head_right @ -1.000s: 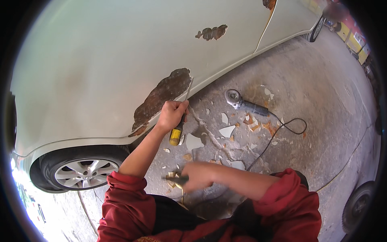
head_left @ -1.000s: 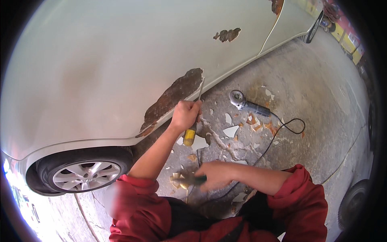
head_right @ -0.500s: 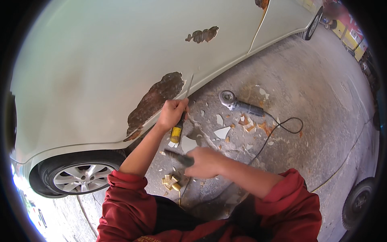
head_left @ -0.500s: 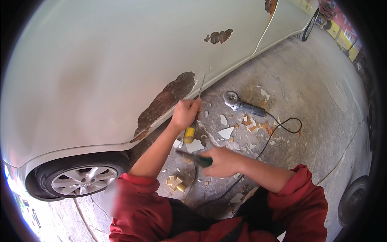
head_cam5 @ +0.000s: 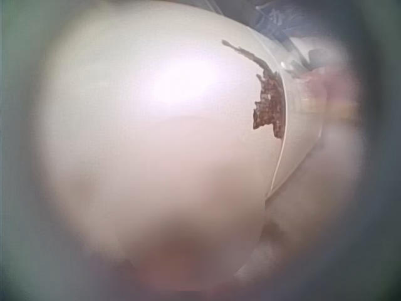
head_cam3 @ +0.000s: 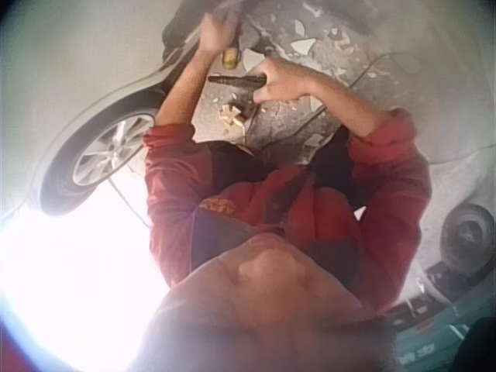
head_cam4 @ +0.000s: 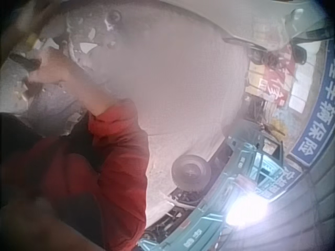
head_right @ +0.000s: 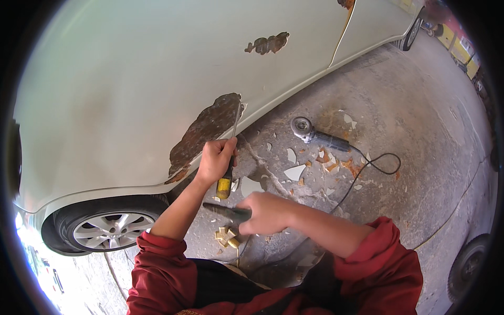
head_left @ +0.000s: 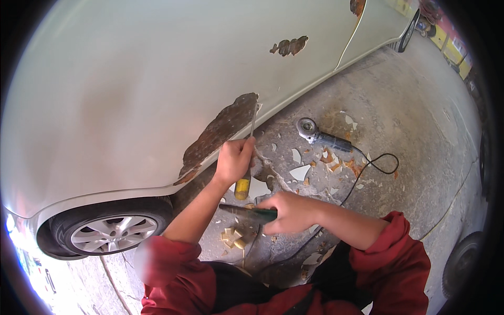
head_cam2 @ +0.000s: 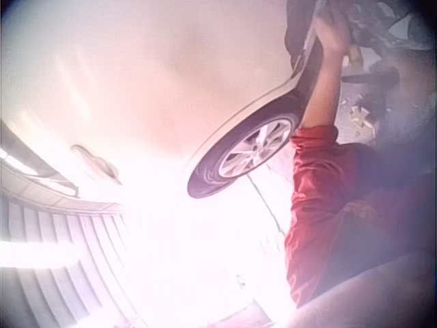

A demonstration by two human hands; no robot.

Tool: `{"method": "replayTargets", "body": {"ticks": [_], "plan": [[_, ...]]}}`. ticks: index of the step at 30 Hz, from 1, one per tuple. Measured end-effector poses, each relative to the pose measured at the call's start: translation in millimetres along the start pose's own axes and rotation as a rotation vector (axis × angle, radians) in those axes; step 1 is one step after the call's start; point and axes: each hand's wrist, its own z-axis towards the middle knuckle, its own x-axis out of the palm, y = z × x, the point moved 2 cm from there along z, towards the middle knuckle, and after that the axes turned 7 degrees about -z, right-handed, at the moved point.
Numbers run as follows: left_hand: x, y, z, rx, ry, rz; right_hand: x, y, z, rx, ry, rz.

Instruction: The person uses a screwdriver and hammer to chip away old paint and rust from the side panel of a white car. They repeatedly tap the screwdriver to loosen material and occasionally wipe the surface with their hand.

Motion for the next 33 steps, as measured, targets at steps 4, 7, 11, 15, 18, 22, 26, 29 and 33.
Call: {"method": "replayTargets", "body": {"ticks": [4, 7, 11, 15, 18, 22, 26, 29, 33], "plan": [[0.0, -3.9, 2.1, -0.01, 0.009, -0.011, 5.1, 6.4, -1.5, 0.057, -0.132, 0.009], [0.0, -3.6, 2.1, -0.025, 0.013, -0.026, 14.0, 10.1, 0.0, -0.047, 0.225, 0.0], [-1.7, -3.2, 5.0, 0.021, 0.008, 0.024, 6.4, 7.9, 4.2, 0.204, -0.114, 0.259], [-3.7, -0.7, 6.9, 0.034, 0.006, 0.024, 18.5, 26.8, 2.2, 0.031, -0.009, -0.119], [-3.7, 0.8, 5.9, 0.012, -0.001, -0.014, 22.1, 32.8, -1.6, -0.131, 0.239, -0.144], [-2.0, 0.1, 7.9, -0.012, 0.017, -0.009, 3.6, 13.4, 6.0, 0.152, -0.184, 0.057], [-1.4, -0.6, 8.4, -0.029, 0.03, -0.043, 31.9, 15.5, 5.6, 0.026, 0.166, -0.056], [-1.8, -2.2, 6.0, -0.017, 0.023, -0.061, 37.9, 21.3, 0.4, -0.032, 0.347, -0.123], [-3.0, -8.8, 9.2, -0.007, 0.026, -0.008, -5.6, 8.0, 11.5, 0.248, -0.021, 0.029]]}}
